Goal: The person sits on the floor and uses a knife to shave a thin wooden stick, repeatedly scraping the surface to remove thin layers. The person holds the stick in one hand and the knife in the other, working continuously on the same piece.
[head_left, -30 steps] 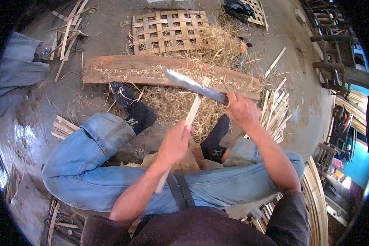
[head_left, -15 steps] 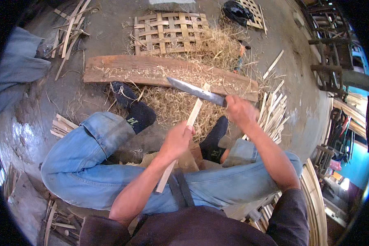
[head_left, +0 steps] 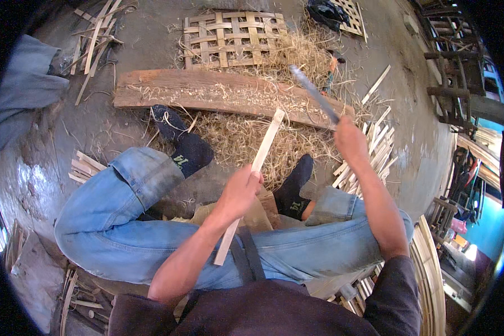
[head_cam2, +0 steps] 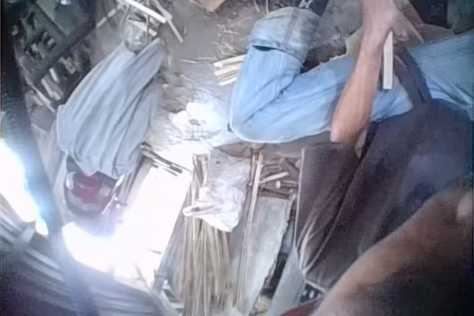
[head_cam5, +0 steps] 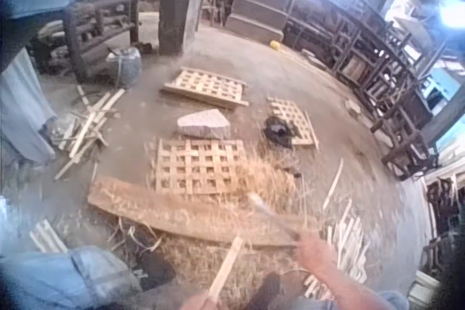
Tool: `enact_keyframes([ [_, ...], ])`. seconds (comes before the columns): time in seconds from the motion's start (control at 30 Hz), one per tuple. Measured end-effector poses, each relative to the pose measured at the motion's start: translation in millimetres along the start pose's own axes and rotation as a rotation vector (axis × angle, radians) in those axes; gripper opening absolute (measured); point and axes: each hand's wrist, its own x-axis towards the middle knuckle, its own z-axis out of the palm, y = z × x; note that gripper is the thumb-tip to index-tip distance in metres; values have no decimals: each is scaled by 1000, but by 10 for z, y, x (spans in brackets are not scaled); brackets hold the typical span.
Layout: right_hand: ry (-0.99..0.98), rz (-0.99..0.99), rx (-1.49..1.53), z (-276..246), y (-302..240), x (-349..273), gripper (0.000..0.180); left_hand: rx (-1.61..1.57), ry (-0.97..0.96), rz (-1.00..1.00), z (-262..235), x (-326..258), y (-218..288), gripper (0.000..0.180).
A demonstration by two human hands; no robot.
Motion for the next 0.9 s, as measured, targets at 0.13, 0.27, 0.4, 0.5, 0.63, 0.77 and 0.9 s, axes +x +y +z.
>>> enact_keyframes([
  [0.13,68,-282,228,-234,-255,-429,14,4,51,29,23,31,19,29],
  [0.27,80,-180,262,-59,-253,-282,19,-132,-39,-59,10,-54,94,30],
  [0.4,92,-76,399,-358,-206,-320,21,-133,-55,-69,-28,-126,82,31],
  [0.5,69,-317,400,-368,-369,-561,23,-25,28,25,12,-56,156,32],
  [0.63,109,-327,252,-273,-366,-452,21,6,66,52,-45,-110,14,33],
  [0.77,161,-145,384,-306,-185,-374,18,-295,-79,-91,-65,-140,213,32],
  [0.9,-125,-377,478,-334,-637,-769,16,-459,-104,-219,-136,-89,318,31],
])
